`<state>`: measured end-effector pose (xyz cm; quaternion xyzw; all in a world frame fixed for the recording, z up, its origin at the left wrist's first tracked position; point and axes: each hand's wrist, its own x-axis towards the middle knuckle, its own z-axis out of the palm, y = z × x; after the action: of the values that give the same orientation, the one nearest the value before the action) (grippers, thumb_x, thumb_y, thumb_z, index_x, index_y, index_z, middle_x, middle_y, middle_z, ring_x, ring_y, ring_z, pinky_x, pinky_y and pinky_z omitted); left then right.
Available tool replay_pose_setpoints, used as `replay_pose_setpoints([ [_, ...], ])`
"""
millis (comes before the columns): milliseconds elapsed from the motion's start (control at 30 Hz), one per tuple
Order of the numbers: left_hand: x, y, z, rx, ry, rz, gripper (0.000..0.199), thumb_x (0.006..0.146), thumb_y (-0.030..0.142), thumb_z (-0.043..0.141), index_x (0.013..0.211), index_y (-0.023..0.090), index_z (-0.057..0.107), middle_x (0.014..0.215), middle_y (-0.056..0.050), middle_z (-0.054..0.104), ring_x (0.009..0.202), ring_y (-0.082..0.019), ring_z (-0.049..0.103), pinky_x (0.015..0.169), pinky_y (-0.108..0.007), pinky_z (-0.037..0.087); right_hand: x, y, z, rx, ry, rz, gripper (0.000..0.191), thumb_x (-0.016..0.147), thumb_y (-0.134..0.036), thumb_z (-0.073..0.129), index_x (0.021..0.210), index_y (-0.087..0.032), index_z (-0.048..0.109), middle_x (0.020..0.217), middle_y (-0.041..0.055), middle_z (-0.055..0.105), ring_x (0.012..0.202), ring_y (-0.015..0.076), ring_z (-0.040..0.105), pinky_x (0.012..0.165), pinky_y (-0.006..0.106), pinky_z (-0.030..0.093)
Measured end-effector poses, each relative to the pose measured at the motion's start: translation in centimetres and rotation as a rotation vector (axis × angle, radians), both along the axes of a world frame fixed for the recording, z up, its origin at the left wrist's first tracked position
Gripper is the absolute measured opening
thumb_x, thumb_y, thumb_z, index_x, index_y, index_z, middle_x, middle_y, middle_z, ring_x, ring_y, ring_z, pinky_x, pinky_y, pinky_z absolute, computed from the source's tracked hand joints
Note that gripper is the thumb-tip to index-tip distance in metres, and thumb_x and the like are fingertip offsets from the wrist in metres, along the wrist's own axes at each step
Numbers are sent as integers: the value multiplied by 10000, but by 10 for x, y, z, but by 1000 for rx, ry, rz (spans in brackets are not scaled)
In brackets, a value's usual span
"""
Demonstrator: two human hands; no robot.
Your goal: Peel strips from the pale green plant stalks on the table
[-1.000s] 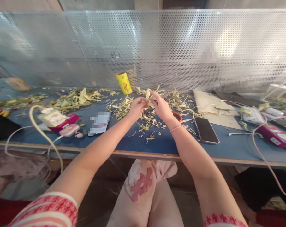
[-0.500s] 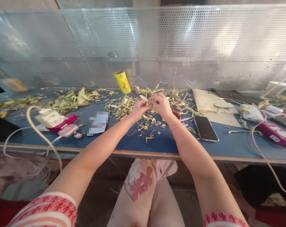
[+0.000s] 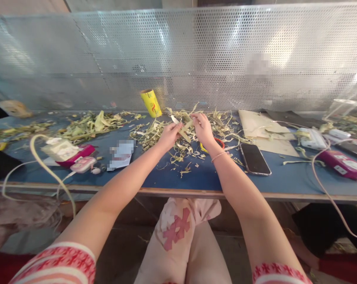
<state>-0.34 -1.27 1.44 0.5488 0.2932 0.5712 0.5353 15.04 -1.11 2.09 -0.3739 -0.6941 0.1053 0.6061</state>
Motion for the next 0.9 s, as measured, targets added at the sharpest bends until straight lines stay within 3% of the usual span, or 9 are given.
replay_pose_setpoints([
  [133, 0, -2, 1, -26, 0, -2, 259, 764, 381, 674, 706, 139, 600, 625, 15, 579, 624, -97, 578, 695, -276, 500, 6, 17, -7, -132, 183, 104, 231, 845, -231, 418, 992, -203, 594, 982, 60, 662, 918, 152, 626, 803, 345, 534],
  [300, 0, -4, 2, -16, 8, -79, 287, 737, 397, 703, 695, 139, 586, 626, 18, 573, 607, -94, 582, 675, -282, 506, 10, 22, -6, -161, 326, 182, 286, 733, -119, 492, 991, -207, 578, 1043, 64, 666, 984, 149, 633, 901, 364, 530],
  [467, -1, -3, 1, 15, 37, -130, 296, 727, 411, 715, 708, 140, 598, 627, 9, 584, 627, -103, 589, 691, -297, 509, 13, 21, -2, -160, 387, 133, 287, 717, -120, 511, 982, -214, 570, 1036, 61, 645, 975, 156, 629, 863, 356, 541],
  [600, 0, 0, 0, -5, 15, -105, 292, 734, 411, 708, 722, 149, 580, 638, 11, 594, 625, -106, 597, 711, -305, 515, 14, 6, 7, -56, 173, 39, 149, 822, -250, 488, 902, -198, 602, 861, 45, 634, 802, 158, 607, 789, 374, 530],
  [767, -1, 2, -2, -15, -18, -72, 313, 723, 414, 715, 709, 156, 538, 625, 26, 577, 615, -95, 590, 702, -281, 516, 7, -18, 15, 161, -312, -44, 109, 800, -291, 598, 822, -196, 649, 852, 58, 601, 859, 199, 561, 832, 397, 474],
  [900, -2, 3, -4, 31, 24, -28, 334, 707, 442, 719, 676, 166, 533, 580, 38, 524, 579, -80, 545, 631, -240, 500, 0, -19, 12, 179, -415, -49, 128, 794, -322, 632, 819, -209, 685, 872, 64, 575, 885, 213, 548, 866, 412, 455],
])
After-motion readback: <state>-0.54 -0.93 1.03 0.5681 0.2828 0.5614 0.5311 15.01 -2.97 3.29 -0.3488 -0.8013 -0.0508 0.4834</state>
